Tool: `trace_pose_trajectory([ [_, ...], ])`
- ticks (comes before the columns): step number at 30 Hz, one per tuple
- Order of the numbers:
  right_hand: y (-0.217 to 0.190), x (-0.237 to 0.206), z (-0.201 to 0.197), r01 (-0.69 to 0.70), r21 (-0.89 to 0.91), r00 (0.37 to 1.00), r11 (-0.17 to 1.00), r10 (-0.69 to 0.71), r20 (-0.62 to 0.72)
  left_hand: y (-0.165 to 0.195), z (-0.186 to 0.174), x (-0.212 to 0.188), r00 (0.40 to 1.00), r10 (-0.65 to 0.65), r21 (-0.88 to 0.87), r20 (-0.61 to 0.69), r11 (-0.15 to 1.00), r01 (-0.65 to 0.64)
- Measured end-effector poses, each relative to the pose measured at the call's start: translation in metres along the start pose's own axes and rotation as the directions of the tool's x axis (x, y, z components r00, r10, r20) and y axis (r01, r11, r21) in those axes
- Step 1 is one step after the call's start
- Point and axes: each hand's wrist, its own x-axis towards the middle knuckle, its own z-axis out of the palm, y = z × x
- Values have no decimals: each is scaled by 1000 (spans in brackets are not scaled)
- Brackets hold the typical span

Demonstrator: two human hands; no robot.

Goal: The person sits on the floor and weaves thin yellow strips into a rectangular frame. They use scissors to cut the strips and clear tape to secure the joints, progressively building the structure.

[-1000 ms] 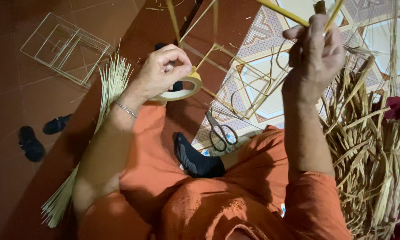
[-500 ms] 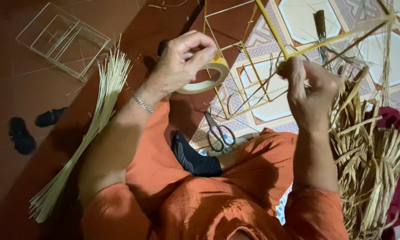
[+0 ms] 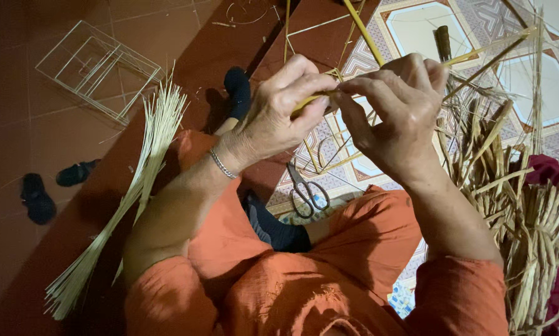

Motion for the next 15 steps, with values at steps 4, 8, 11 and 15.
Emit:
trace_pose_trajectory([
  [4, 7, -4, 17, 13, 48, 998, 999, -10, -59, 4, 0, -3, 1000, -11, 21, -21, 1000, 11],
  [8, 15, -13, 28, -9, 78, 999, 997, 12, -41, 1, 1, -9, 1000, -28, -31, -6, 999, 28],
  [11, 27, -8, 33, 3, 63, 999, 998, -1, -35, -10, -2, -15, 986, -133, -47, 95, 989, 138],
  [15, 49, 0, 21, -47, 161, 998, 986, 53, -30, -31, -14, -21, 903, -338, 16, 264, 938, 346],
])
